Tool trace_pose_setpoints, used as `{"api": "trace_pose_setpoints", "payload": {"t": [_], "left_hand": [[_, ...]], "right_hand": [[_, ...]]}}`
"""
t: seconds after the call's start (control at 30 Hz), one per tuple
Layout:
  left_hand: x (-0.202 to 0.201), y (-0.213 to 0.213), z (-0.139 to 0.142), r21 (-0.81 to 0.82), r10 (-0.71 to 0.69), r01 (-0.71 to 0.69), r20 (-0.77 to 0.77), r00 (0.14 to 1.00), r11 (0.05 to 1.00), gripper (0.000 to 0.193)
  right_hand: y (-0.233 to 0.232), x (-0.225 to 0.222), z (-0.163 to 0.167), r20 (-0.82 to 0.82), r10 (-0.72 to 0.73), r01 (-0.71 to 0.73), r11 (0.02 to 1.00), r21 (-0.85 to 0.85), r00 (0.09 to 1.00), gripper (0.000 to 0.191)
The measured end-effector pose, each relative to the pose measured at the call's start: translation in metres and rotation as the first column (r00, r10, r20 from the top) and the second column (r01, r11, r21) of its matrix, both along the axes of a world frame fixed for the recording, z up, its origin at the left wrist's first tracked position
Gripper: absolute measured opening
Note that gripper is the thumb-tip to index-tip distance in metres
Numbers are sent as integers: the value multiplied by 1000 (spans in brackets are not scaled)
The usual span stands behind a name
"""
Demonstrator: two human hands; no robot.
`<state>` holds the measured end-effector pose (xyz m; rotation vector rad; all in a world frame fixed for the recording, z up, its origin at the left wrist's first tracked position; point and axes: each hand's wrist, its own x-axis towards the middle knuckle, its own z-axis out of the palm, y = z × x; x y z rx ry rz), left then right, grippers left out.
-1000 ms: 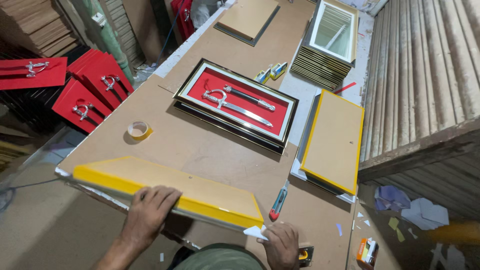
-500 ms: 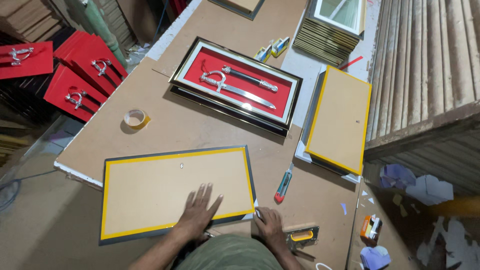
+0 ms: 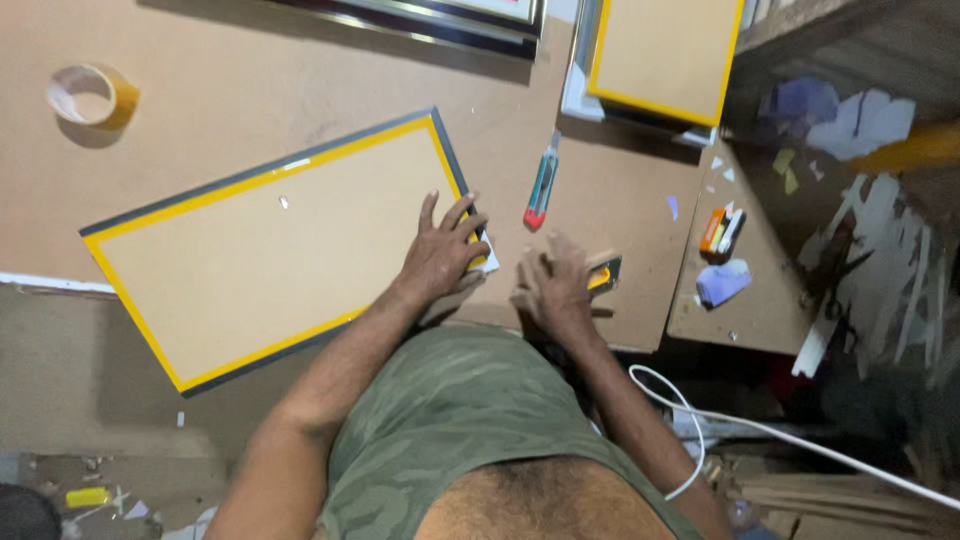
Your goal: The person applies yellow tape along the edges of framed display boards on a workbench, pressing and smoothing the tape around each frame and trimming it with a utility knife, finishing one frame and moving to the next.
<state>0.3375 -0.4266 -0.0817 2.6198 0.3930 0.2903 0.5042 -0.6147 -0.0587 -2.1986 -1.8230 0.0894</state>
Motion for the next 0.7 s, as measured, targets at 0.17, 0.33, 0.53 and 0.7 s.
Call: {"api": "trace_pose_setpoints", "payload": {"t": [0.17, 0.33, 0.53, 0.7], "left_hand": [[2, 0, -10, -7, -10, 10, 8, 1000, 1000, 35], [5, -3, -14, 23, -10, 11, -19, 1000, 1000, 38], [-2, -2, -13, -1, 4, -4, -33, 999, 1000, 36], [-2, 0, -12, 31, 9, -8, -24, 1000, 999, 37]], "right_hand": [[-56, 52, 6, -112, -35, 21, 991, -130, 993, 76], [-84, 47, -21, -43, 9, -15, 990, -142, 999, 73], [-84, 44, -22, -89, -157, 126, 950, -286, 984, 67], [-51, 33, -10, -218, -186, 89, 916, -391, 958, 49]]}}
